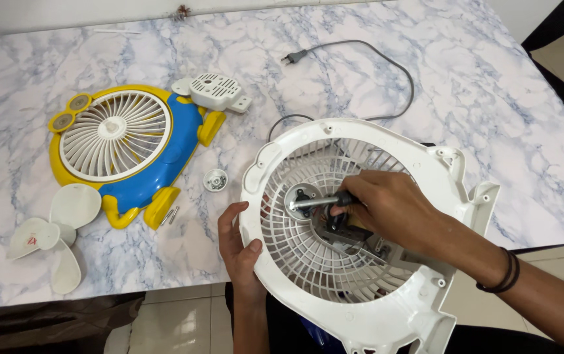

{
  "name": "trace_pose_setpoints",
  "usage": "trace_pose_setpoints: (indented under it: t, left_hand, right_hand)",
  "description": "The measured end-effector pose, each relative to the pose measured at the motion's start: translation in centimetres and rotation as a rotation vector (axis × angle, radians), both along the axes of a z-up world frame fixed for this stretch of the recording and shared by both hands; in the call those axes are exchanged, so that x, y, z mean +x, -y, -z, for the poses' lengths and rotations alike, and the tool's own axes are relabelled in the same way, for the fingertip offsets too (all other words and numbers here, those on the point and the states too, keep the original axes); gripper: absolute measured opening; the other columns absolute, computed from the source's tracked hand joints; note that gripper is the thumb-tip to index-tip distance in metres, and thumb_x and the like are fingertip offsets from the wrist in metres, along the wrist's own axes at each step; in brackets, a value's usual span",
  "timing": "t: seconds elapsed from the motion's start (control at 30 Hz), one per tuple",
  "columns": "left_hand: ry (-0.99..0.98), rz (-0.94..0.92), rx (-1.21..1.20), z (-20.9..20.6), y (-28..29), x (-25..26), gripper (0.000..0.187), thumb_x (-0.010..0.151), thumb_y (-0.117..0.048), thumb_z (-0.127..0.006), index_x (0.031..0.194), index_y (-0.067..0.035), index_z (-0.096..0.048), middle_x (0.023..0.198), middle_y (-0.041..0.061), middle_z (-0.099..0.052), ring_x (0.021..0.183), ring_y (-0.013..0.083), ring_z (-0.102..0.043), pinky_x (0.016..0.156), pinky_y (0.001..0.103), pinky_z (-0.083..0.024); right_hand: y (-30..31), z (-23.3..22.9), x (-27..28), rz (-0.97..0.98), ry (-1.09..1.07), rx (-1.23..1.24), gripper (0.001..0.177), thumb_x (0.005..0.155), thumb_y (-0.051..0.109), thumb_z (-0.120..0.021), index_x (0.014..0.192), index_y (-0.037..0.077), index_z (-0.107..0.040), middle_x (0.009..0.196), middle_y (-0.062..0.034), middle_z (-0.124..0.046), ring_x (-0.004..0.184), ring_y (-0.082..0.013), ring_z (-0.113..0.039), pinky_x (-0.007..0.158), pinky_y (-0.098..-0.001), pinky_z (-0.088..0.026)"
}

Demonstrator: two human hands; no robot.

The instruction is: The person assembles the internal components of a white electric fan, using a screwdriver to secure the motor and then attaching the rear grille cover with screws.

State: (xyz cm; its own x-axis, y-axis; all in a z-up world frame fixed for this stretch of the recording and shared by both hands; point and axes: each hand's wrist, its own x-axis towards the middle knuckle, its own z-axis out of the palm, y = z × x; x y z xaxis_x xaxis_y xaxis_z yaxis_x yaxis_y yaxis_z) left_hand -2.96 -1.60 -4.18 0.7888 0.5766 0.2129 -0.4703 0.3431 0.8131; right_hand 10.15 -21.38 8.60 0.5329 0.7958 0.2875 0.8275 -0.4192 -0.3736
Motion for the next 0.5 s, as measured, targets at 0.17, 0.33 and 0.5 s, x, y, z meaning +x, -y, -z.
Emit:
trace_pose_setpoints:
  t: [0.17, 0.33, 0.5]
  left_hand:
    - [-0.004, -0.002, 0.001, 0.0, -0.1, -0.1, 0.072, 0.078, -0.026, -0.071, 0.141, -0.001, -0.049, 0.135, 0.02, -0.056, 0.121, 0.0271, -0.058, 0.104, 0.039, -0.048]
    - [-0.011, -0.009, 0.003, -0.1, -0.1, -0.1, 0.07, 0.078, -0.025, -0.069, 0.141, -0.001, -0.049, 0.137, 0.02, -0.055, 0.123, 0.0267, -0.057, 0.105, 0.039, -0.047]
    - [-0.024, -0.012, 0.003, 0.0, -0.1, -0.1, 0.069, 0.078, -0.023, -0.066, 0.141, -0.002, -0.049, 0.138, 0.02, -0.054, 0.123, 0.0263, -0.057, 0.104, 0.038, -0.047]
  right_hand:
    - [-0.2, -0.3, -0.4, -0.047, 0.078, -0.054, 0.024, 0.074, 0.017, -0.084, 0.078, 0.0, -0.067, 0.066, -0.011, -0.066, 0.061, -0.0276, -0.065, 0.052, -0.0431, -0.051]
    - [0.0, -0.8, -0.7, -0.052, 0.093, -0.096, 0.021, 0.076, 0.015, -0.083, 0.076, 0.001, -0.068, 0.063, -0.0097, -0.066, 0.058, -0.0245, -0.065, 0.047, -0.0407, -0.051]
    - [0.1, -1.2, -0.9, -0.017, 0.1, -0.096, 0.018, 0.072, 0.011, -0.083, 0.076, 0.0, -0.069, 0.062, -0.0091, -0.066, 0.053, -0.0235, -0.065, 0.045, -0.0388, -0.051]
